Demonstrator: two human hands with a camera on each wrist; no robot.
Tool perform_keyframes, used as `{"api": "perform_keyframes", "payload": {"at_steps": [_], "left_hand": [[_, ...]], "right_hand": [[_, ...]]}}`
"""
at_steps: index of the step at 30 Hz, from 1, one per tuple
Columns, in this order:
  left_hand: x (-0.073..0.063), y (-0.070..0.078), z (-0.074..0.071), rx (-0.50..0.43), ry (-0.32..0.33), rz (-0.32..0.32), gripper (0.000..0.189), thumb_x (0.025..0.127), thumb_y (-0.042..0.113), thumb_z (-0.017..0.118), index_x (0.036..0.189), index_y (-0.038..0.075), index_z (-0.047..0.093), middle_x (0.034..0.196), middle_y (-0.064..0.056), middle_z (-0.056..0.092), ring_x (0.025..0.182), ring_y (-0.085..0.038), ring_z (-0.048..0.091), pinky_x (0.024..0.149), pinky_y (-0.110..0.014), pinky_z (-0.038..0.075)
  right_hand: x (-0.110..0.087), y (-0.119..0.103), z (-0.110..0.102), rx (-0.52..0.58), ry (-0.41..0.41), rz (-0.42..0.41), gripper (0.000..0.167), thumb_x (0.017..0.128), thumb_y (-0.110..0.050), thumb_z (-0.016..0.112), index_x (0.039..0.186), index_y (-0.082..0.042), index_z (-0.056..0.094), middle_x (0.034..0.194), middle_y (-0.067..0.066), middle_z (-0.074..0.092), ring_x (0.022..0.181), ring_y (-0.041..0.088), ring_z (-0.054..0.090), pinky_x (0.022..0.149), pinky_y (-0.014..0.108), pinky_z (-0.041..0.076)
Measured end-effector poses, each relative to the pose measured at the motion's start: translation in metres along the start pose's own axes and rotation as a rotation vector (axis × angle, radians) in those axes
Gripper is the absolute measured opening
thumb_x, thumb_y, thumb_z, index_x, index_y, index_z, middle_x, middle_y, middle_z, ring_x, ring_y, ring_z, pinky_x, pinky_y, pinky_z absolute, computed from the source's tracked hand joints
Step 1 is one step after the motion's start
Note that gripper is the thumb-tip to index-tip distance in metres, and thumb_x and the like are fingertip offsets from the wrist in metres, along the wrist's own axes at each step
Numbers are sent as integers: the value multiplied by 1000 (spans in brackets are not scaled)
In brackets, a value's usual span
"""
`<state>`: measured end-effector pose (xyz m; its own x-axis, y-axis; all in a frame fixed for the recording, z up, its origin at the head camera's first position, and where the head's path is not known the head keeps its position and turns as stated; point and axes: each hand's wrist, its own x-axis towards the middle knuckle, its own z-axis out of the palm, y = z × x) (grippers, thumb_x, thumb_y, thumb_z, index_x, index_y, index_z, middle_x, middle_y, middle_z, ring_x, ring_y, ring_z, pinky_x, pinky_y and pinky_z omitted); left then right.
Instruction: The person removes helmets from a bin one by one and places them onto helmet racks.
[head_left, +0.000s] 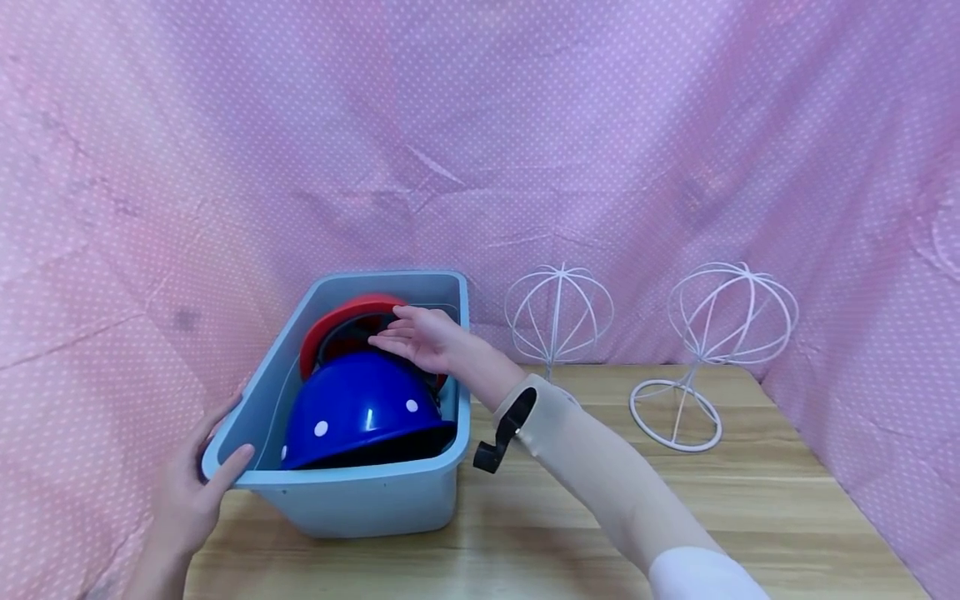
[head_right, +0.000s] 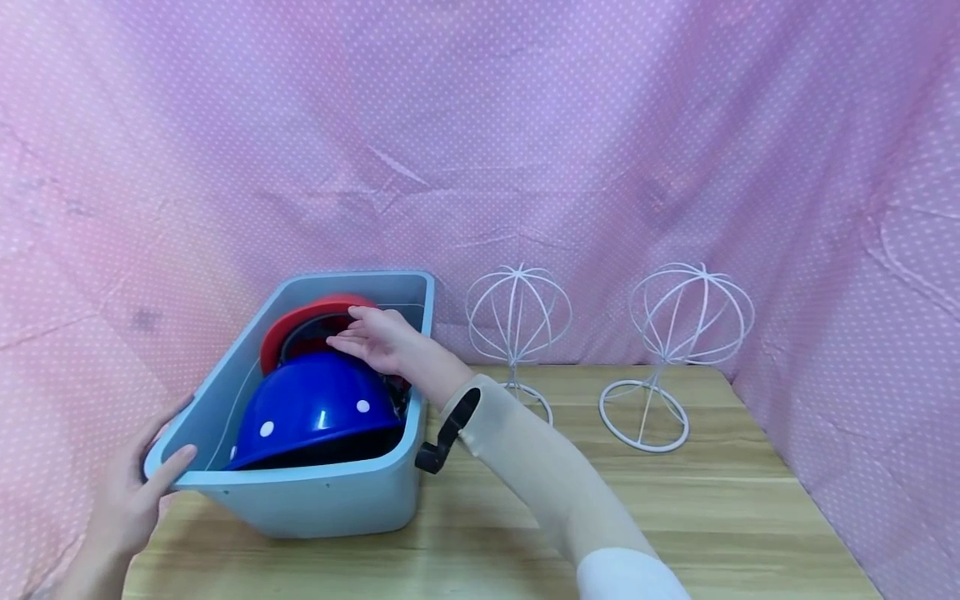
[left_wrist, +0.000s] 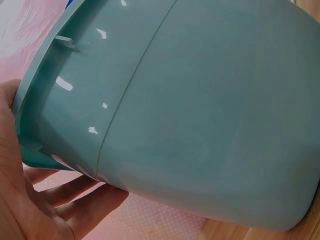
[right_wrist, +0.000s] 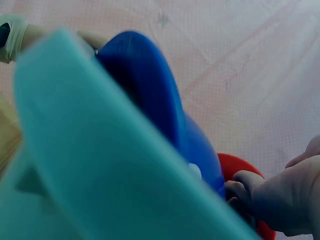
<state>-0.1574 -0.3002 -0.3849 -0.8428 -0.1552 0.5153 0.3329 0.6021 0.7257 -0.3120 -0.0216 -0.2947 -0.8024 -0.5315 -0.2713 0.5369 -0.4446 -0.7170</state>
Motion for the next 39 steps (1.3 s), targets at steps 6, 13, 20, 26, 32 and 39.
{"api": "perform_keyframes", "payload": {"at_steps": [6, 13, 20, 26, 32, 39], "left_hand": [[-1, -2, -3, -46, -60, 40, 64, 83, -5, 63, 142, 8, 43, 104, 17, 61, 88, 0, 58, 70, -12, 46], [-3, -4, -6, -61, -90, 14, 65, 84, -5, 62, 144, 9, 40, 111, 20, 56, 94, 0, 59, 69, -14, 50], [-2, -7, -6, -70, -89, 23, 66, 84, -5, 62, 144, 8, 40, 114, 18, 55, 95, -1, 57, 69, -14, 49], [-1, -7, -4, -58, -95, 2, 65, 85, -3, 62, 145, 11, 39, 115, 18, 53, 97, -1, 56, 70, -13, 49], [-2, -7, -4, -56, -80, -9, 64, 85, -2, 62, 144, 11, 40, 114, 18, 54, 95, -2, 56, 71, -13, 48], [-2, -9, -2, -83, -94, 8, 64, 85, -3, 60, 144, 9, 39, 113, 13, 55, 94, -5, 56, 70, -15, 49]], "right_hand": [[17, 3, 1, 12, 35, 34, 65, 99, -24, 48, 146, 10, 19, 150, 25, 29, 125, 34, 50, 101, 37, 42], [21, 1, 5, -18, 10, 75, 68, 98, -32, 49, 145, 9, 22, 141, 23, 43, 120, 33, 54, 101, 36, 42], [26, -9, 6, -52, -42, 143, 70, 98, -38, 46, 145, 9, 23, 140, 25, 45, 120, 33, 55, 99, 34, 44], [30, -19, -1, -42, -71, 192, 72, 99, -42, 43, 144, 10, 24, 144, 26, 39, 120, 34, 54, 102, 34, 41], [37, -22, 0, -61, -64, 192, 73, 99, -44, 42, 142, 13, 27, 129, 29, 53, 117, 33, 57, 97, 32, 45], [48, -23, -4, -89, -15, 245, 75, 98, -47, 40, 138, 16, 33, 118, 29, 60, 108, 33, 63, 93, 31, 48]]}}
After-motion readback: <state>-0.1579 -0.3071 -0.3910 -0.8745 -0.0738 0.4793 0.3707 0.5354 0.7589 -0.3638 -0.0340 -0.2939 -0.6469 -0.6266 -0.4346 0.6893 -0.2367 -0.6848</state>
